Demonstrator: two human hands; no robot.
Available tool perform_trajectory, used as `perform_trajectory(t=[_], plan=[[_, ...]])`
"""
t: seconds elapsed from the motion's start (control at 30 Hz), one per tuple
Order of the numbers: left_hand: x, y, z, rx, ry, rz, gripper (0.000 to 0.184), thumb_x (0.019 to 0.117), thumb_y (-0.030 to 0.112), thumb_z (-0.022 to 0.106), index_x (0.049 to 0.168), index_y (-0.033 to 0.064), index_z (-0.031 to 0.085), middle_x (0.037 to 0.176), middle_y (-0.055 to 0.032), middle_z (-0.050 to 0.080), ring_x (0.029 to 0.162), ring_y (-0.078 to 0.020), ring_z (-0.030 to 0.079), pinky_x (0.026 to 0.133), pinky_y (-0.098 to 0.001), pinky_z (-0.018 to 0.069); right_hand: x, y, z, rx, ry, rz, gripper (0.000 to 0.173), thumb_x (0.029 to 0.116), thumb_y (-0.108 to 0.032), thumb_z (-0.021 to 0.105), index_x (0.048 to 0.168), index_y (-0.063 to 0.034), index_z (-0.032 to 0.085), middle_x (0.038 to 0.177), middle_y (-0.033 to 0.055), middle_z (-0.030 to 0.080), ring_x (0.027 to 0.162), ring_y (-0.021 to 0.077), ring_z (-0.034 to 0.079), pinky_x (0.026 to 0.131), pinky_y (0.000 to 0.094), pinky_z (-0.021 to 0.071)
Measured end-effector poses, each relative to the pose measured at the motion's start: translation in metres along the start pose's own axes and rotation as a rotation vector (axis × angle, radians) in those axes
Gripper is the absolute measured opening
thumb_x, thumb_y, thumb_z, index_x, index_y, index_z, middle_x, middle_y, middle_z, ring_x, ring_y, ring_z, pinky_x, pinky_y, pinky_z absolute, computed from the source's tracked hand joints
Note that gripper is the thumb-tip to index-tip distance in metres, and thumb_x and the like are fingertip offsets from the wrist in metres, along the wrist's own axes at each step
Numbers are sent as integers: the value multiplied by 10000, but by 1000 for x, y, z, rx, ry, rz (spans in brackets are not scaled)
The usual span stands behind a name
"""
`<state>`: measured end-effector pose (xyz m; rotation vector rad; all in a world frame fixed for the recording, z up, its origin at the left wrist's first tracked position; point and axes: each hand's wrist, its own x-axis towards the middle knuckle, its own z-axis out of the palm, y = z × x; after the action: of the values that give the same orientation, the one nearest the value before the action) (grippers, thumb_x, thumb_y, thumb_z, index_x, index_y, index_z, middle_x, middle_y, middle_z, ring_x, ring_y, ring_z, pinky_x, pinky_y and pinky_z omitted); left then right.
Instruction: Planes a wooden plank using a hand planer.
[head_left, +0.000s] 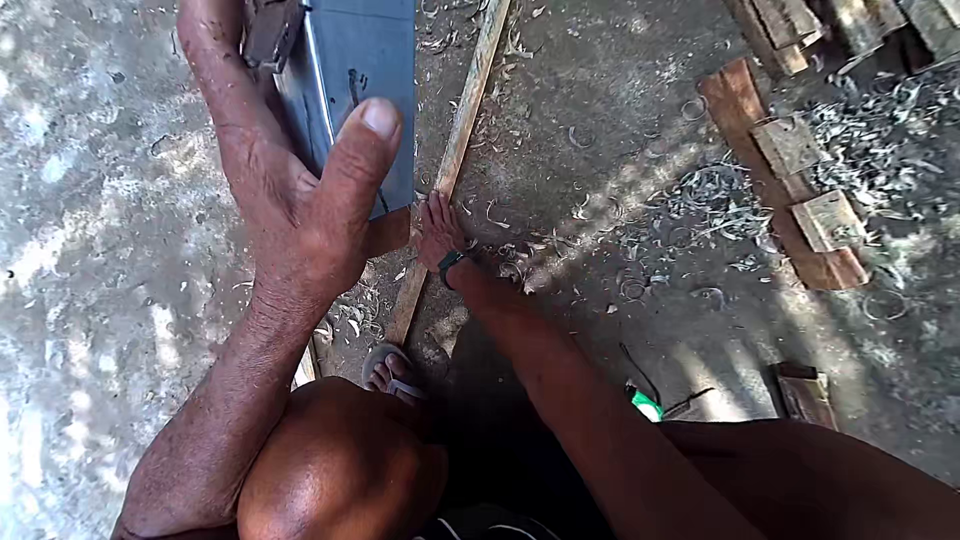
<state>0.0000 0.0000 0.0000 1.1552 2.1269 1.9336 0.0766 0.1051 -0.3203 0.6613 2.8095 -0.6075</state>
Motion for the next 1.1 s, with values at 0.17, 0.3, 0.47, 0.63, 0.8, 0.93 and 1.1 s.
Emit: perform_trajectory(t=[0.17,0.3,0.47,0.63,0.8,0.93,1.1], plan=[[-11,-85,9,122,-15,-181,938,915,257,690,1607,-34,128,1612,-201,345,1417,-219,477,1141,-350,479,-91,-57,45,45,-154,-213,687,1008,-604,420,1544,-178,481,1700,114,260,1597,390,35,1168,801,-30],[-66,-147,22,433,-108,-502,953,923,235,705,1663,206,105,1537,-145,498,1243,-269,628,970,-499,557,-105,-16,35,227,29,-207,518,1076,-440,346,1491,-214,557,1618,51,443,1570,299,257,1270,632,116],[-160,-202,43,731,-446,-661,983,913,430,675,1668,161,106,1345,-228,635,963,-401,728,811,-610,584,-69,128,12,68,267,354,649,1070,-455,352,1591,-66,354,1689,155,268,1589,346,164,1287,566,85],[-193,-201,47,882,-661,-603,864,929,485,625,1622,86,295,1363,-250,613,959,-402,727,775,-552,600,-65,158,1,22,310,445,625,1064,-420,330,1584,-76,366,1678,128,308,1581,317,207,1285,549,113],[-145,-212,77,1001,-746,-649,864,974,497,571,1653,104,208,1340,-266,600,941,-402,719,768,-555,591,-63,156,3,16,318,474,623,1044,-435,358,1577,-115,399,1671,87,338,1578,287,227,1288,526,132],[-61,-251,127,1012,-735,-627,927,964,503,589,1667,154,98,1385,-249,570,893,-388,727,729,-575,594,-62,159,6,12,364,452,613,1028,-422,391,1549,-103,439,1646,106,379,1563,306,265,1276,544,158],[2,-280,162,970,-711,-586,948,938,443,619,1671,199,69,1423,-201,558,966,-354,726,792,-567,600,-63,161,6,24,369,444,621,1028,-432,389,1554,-105,433,1653,95,369,1567,299,255,1280,534,150]])
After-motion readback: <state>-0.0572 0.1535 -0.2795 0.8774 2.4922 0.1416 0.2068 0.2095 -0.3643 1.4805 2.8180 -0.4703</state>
